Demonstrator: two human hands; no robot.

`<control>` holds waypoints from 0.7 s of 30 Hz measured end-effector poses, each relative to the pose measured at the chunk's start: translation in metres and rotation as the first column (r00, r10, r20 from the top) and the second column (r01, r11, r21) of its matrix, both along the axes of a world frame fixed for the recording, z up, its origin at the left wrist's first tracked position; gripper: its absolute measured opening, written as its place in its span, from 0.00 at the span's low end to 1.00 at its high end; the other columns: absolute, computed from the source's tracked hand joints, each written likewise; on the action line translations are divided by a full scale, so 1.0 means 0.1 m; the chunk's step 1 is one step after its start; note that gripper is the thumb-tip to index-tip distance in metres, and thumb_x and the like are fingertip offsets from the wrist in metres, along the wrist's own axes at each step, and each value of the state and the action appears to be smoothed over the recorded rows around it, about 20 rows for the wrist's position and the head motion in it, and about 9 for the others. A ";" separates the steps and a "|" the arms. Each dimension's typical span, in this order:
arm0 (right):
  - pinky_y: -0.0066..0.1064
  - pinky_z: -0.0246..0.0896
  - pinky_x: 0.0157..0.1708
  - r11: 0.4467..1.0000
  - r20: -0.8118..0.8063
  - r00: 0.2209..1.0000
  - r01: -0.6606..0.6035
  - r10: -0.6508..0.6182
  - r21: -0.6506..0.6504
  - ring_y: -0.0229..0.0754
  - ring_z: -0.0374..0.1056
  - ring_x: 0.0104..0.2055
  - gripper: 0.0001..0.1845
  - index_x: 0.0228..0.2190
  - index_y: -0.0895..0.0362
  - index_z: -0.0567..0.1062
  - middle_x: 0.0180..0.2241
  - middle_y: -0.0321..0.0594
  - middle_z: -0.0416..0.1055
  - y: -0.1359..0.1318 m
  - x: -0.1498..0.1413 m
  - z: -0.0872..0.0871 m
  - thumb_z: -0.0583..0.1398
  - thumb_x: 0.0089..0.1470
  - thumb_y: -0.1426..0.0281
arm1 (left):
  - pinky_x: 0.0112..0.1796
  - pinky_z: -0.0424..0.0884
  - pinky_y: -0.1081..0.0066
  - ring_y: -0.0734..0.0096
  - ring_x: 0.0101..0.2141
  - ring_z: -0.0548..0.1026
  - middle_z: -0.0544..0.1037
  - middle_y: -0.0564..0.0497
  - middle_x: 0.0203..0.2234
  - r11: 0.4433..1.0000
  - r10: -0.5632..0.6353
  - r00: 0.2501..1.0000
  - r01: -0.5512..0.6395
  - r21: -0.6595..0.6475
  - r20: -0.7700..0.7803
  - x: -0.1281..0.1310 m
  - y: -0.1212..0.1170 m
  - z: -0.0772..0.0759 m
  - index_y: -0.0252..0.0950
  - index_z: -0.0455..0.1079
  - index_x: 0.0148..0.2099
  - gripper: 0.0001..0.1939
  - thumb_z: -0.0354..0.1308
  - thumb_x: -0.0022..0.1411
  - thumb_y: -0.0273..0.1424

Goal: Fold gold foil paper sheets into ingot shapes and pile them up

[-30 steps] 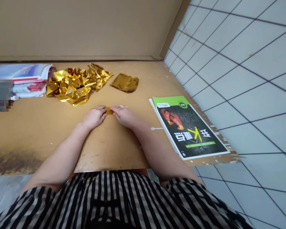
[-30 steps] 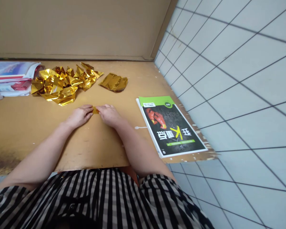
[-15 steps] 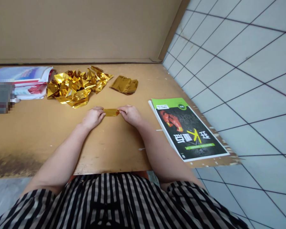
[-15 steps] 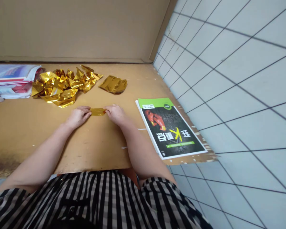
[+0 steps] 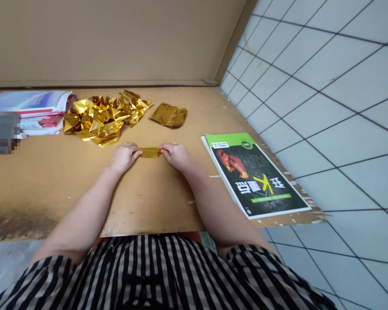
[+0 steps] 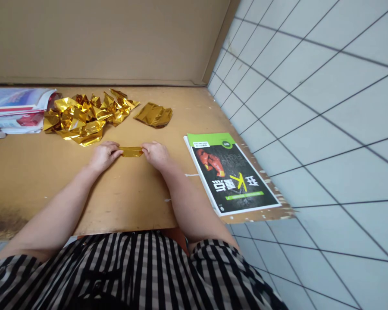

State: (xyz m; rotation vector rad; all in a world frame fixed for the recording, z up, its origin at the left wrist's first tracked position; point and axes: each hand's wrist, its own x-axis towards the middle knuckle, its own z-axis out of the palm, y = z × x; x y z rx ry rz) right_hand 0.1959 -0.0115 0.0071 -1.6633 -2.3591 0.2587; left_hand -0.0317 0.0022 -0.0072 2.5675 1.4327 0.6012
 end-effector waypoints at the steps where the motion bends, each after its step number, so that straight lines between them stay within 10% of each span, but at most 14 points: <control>1: 0.33 0.64 0.41 1.000 0.002 1.000 -0.004 0.004 0.004 0.44 0.71 0.41 0.16 0.42 0.52 0.79 0.37 0.42 0.78 0.00 0.00 0.00 0.52 0.62 0.71 | 0.43 0.74 0.62 0.59 0.40 0.77 0.80 0.45 0.36 1.000 0.008 1.000 -0.008 0.002 -0.008 0.01 0.00 0.00 0.37 0.75 0.33 0.10 0.54 0.65 0.33; 11: 0.36 0.58 0.48 0.989 0.042 0.989 -0.145 0.144 0.025 0.46 0.66 0.46 0.18 0.47 0.56 0.77 0.45 0.46 0.76 -0.04 -0.04 0.03 0.50 0.62 0.74 | 0.43 0.74 0.61 0.59 0.40 0.75 0.78 0.46 0.36 0.999 0.038 0.999 -0.038 0.015 0.004 0.03 -0.02 0.00 0.38 0.73 0.34 0.06 0.55 0.63 0.30; 21: 0.42 0.53 0.48 0.992 0.233 0.965 -0.126 0.123 0.000 0.54 0.59 0.51 0.27 0.60 0.52 0.67 0.52 0.53 0.67 -0.22 -0.26 0.12 0.49 0.65 0.55 | 0.46 0.72 0.59 0.58 0.41 0.72 0.77 0.43 0.37 0.997 -0.032 0.999 0.034 0.063 -0.027 0.17 -0.06 -0.05 0.36 0.76 0.39 0.14 0.49 0.63 0.22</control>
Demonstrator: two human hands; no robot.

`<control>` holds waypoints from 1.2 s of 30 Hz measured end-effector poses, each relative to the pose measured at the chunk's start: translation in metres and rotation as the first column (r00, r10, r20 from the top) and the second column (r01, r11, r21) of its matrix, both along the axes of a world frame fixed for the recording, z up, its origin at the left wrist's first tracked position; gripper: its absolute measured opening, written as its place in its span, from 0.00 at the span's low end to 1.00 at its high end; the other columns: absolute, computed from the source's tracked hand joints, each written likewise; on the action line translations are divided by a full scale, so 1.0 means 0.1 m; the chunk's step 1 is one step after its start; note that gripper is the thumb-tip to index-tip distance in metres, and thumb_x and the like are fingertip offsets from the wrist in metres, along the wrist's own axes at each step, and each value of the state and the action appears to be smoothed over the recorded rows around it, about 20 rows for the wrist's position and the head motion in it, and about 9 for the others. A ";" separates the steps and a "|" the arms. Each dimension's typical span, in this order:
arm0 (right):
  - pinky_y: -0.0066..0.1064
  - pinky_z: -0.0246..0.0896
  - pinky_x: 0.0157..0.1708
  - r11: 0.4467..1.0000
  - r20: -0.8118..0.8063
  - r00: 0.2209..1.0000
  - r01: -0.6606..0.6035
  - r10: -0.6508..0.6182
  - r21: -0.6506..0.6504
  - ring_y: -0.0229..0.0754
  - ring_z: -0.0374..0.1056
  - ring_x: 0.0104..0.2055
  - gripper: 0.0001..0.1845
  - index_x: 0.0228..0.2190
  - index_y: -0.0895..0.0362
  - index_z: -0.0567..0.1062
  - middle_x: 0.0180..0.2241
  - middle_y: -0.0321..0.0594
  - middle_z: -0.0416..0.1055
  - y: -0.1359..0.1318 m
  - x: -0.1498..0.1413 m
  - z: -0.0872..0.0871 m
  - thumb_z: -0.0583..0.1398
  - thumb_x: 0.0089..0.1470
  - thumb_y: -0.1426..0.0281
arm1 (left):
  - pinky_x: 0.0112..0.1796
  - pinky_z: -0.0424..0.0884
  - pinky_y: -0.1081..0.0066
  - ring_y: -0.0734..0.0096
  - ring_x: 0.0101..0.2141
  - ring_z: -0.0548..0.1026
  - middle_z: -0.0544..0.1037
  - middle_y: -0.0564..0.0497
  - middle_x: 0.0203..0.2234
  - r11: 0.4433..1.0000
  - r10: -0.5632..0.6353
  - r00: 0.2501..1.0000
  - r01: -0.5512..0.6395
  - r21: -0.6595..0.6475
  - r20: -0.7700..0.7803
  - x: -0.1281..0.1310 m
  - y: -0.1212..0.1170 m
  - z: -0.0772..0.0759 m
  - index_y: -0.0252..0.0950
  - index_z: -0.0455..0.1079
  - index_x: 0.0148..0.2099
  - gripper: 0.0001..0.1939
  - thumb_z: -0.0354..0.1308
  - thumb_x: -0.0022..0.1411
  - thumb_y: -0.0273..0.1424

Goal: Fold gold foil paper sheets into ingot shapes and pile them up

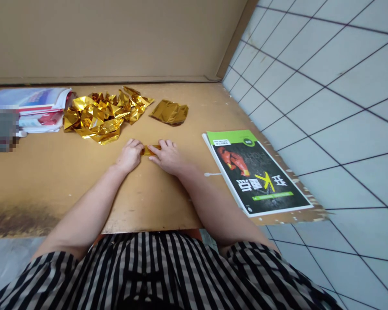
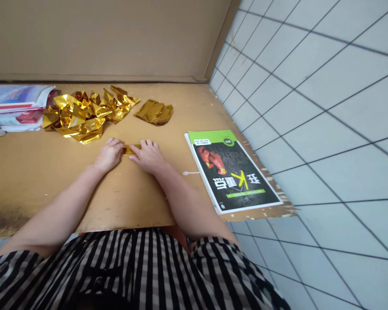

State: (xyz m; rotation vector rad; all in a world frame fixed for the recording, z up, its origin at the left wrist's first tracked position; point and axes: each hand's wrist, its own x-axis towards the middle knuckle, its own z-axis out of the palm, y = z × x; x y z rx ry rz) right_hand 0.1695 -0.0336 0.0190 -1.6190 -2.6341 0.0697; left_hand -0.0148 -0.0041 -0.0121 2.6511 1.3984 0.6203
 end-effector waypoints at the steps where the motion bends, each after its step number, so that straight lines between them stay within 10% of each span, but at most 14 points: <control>1: 0.42 0.53 0.48 1.000 0.010 1.000 0.000 0.000 0.003 0.54 0.59 0.51 0.28 0.61 0.52 0.66 0.52 0.54 0.67 -0.01 -0.02 0.00 0.49 0.64 0.55 | 0.46 0.72 0.60 0.59 0.41 0.72 0.77 0.43 0.38 1.000 -0.009 1.000 0.009 -0.016 -0.010 0.02 -0.01 -0.01 0.36 0.76 0.41 0.14 0.49 0.62 0.21; 24: 0.37 0.55 0.50 0.998 -0.167 0.986 0.004 -0.015 -0.066 0.47 0.61 0.47 0.18 0.45 0.61 0.77 0.45 0.49 0.69 0.12 0.20 -0.04 0.51 0.65 0.67 | 0.47 0.70 0.64 0.59 0.43 0.70 0.74 0.42 0.41 0.999 0.003 0.999 -0.004 -0.045 -0.036 0.08 -0.05 -0.01 0.35 0.75 0.49 0.20 0.46 0.62 0.18; 36: 0.42 0.54 0.48 0.998 -0.047 0.997 0.057 -0.059 -0.031 0.54 0.59 0.51 0.23 0.56 0.56 0.72 0.49 0.54 0.67 0.06 0.02 0.00 0.51 0.64 0.61 | 0.45 0.68 0.64 0.60 0.42 0.68 0.71 0.44 0.39 0.997 -0.078 0.995 0.078 -0.017 -0.060 0.06 0.02 -0.06 0.37 0.74 0.52 0.18 0.48 0.65 0.23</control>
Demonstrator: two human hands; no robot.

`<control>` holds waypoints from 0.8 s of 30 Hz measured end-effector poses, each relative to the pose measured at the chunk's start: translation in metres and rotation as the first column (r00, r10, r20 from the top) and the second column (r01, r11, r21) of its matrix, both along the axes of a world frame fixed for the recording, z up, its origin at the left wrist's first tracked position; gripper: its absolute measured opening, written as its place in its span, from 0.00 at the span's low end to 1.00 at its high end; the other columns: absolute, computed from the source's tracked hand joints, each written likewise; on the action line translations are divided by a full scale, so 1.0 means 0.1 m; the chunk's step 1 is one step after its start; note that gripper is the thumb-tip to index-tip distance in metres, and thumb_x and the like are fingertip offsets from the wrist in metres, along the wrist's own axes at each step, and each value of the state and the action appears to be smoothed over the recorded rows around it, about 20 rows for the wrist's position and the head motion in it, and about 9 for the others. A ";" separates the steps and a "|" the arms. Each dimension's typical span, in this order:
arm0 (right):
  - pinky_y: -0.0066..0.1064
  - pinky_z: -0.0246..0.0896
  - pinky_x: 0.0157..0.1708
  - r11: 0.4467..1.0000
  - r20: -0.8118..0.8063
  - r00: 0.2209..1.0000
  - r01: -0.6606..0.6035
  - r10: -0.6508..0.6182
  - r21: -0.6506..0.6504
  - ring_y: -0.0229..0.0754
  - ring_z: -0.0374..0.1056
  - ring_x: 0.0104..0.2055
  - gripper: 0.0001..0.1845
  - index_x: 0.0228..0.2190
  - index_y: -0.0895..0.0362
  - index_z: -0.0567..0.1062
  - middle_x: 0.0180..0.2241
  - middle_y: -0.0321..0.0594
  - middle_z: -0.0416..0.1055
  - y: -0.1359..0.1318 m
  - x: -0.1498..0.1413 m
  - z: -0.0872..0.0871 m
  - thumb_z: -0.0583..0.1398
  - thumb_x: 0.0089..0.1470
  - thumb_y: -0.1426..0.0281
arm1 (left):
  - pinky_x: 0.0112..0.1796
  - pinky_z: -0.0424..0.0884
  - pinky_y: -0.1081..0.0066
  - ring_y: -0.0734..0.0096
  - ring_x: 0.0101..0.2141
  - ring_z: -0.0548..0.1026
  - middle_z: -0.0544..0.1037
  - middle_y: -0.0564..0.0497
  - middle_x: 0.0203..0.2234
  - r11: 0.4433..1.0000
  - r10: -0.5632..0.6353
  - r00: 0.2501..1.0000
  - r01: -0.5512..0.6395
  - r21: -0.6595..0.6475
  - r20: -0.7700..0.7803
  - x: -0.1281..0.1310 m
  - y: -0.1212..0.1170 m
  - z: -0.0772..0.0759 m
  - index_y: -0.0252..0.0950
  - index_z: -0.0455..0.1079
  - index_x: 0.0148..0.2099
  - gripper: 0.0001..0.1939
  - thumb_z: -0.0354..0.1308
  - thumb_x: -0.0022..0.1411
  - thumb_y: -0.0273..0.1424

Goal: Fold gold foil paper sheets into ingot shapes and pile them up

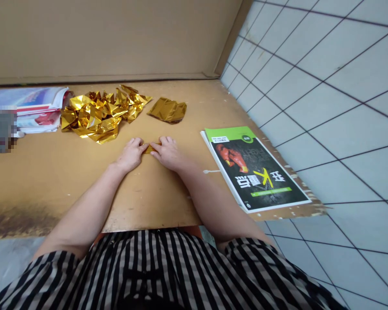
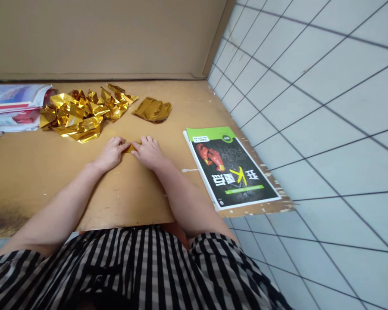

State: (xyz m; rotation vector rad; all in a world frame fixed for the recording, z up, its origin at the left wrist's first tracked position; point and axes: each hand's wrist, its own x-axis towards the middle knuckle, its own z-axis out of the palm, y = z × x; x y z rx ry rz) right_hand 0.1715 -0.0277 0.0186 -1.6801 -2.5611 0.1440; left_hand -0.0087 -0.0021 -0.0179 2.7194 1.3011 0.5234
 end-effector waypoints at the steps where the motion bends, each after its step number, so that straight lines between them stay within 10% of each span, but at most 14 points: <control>1: 0.42 0.54 0.48 1.000 -0.003 1.000 -0.009 0.009 -0.003 0.53 0.59 0.51 0.23 0.56 0.56 0.72 0.49 0.54 0.67 -0.01 0.01 0.01 0.51 0.64 0.61 | 0.45 0.68 0.64 0.60 0.42 0.68 0.71 0.44 0.39 1.000 0.000 1.000 0.000 0.001 0.004 0.00 0.00 -0.01 0.38 0.74 0.52 0.18 0.48 0.65 0.23; 24: 0.35 0.59 0.49 0.997 -0.077 0.996 0.037 -0.042 -0.070 0.45 0.65 0.47 0.17 0.41 0.59 0.79 0.43 0.49 0.70 0.01 0.25 0.10 0.52 0.65 0.70 | 0.45 0.73 0.61 0.60 0.40 0.73 0.77 0.45 0.38 0.999 0.050 0.988 -0.048 -0.011 0.143 -0.24 0.04 0.05 0.37 0.78 0.40 0.14 0.51 0.62 0.27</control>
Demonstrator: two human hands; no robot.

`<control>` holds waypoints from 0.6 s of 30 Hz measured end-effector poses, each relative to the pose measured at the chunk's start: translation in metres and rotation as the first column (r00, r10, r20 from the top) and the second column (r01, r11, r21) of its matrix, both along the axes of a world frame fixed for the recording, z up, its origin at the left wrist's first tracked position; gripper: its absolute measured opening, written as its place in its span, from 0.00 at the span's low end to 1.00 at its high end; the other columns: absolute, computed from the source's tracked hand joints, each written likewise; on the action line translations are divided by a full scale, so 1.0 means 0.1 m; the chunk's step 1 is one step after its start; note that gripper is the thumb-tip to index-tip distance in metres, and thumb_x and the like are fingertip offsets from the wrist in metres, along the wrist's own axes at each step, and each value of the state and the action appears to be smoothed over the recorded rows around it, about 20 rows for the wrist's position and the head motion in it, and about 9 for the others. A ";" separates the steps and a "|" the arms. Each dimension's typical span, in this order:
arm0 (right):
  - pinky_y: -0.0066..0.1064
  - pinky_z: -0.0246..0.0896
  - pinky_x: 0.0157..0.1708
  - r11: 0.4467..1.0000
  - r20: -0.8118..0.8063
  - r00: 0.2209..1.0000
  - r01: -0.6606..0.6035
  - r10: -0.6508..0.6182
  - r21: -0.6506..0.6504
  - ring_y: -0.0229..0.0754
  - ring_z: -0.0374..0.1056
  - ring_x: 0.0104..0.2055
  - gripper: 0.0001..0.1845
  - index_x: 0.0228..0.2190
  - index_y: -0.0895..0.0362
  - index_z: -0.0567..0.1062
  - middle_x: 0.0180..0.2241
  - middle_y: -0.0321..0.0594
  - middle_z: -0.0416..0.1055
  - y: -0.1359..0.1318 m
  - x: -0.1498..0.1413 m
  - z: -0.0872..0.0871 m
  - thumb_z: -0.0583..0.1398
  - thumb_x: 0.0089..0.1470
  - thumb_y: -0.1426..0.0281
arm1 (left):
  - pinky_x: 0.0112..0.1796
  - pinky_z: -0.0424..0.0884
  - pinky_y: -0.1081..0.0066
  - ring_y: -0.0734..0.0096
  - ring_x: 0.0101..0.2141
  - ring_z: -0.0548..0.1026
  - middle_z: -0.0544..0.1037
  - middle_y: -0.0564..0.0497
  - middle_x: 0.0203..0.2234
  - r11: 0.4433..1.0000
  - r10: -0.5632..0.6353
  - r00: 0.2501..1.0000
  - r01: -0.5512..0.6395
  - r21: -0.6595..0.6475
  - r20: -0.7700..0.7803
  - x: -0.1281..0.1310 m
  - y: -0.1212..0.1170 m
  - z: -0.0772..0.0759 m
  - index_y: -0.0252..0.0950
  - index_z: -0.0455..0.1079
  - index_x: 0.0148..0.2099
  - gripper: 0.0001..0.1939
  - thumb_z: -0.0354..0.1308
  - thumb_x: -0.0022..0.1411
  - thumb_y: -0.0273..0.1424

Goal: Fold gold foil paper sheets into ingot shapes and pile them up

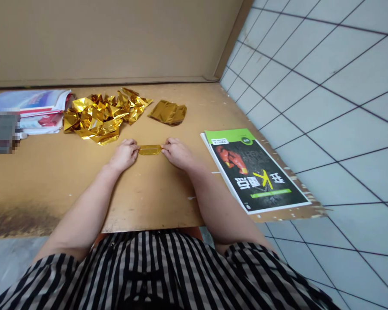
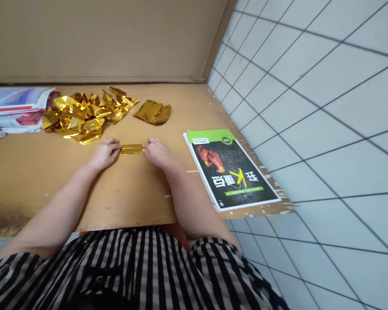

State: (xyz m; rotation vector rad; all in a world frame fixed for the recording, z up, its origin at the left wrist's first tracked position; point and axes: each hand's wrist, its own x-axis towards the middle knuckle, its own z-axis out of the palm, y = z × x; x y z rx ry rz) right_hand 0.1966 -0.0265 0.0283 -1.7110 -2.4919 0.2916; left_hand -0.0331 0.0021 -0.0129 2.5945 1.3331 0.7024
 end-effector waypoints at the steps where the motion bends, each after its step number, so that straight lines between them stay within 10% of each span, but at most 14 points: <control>1: 0.35 0.59 0.49 1.000 0.006 1.000 0.003 -0.003 -0.002 0.45 0.66 0.47 0.16 0.41 0.59 0.79 0.43 0.48 0.70 0.00 0.00 0.01 0.51 0.64 0.70 | 0.46 0.73 0.60 0.60 0.40 0.74 0.77 0.45 0.38 1.000 0.001 1.000 -0.001 -0.004 0.000 -0.01 0.00 0.01 0.37 0.78 0.40 0.13 0.52 0.62 0.28; 18: 0.36 0.59 0.45 0.972 -0.053 0.975 0.220 -0.216 0.084 0.46 0.69 0.45 0.18 0.37 0.56 0.81 0.40 0.47 0.76 0.14 -0.05 -0.06 0.52 0.64 0.64 | 0.38 0.71 0.65 0.63 0.34 0.73 0.75 0.50 0.28 0.973 0.224 0.967 -0.216 -0.079 0.120 0.02 0.08 0.00 0.39 0.71 0.28 0.04 0.61 0.55 0.29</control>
